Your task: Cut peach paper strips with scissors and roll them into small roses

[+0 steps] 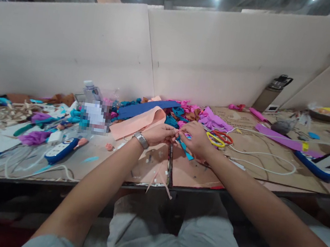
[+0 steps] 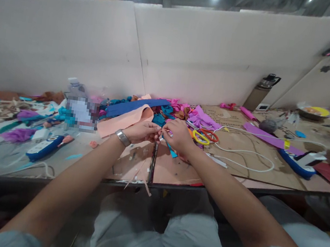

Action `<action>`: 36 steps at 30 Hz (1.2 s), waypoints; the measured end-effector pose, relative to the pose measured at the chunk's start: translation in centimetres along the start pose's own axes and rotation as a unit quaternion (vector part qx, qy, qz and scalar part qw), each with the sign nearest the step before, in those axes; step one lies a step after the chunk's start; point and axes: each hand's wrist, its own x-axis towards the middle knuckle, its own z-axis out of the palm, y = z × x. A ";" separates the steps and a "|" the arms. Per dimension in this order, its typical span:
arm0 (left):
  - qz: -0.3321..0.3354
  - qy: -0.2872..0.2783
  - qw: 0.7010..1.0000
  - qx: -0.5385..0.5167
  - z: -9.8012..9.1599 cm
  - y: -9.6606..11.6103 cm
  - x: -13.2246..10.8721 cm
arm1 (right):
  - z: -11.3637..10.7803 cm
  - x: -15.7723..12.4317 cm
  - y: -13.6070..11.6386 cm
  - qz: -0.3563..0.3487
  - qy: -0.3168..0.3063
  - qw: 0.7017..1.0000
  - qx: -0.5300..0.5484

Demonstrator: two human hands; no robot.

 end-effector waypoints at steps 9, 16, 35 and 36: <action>0.261 0.101 0.837 0.470 -0.4 0.3 0.0 | 0.6 -0.3 1.1 0.049 0.007 0.999 0.019; 0.177 0.106 0.921 0.330 0.3 0.2 0.1 | 0.4 0.0 0.6 0.051 0.025 0.998 0.026; -0.121 -0.058 0.976 -0.171 0.3 -0.1 0.4 | -0.8 0.2 -0.4 -0.094 0.008 0.992 -0.080; -0.103 -0.058 0.982 -0.148 0.3 -0.2 0.4 | -0.8 0.1 -0.4 -0.092 0.008 0.993 -0.077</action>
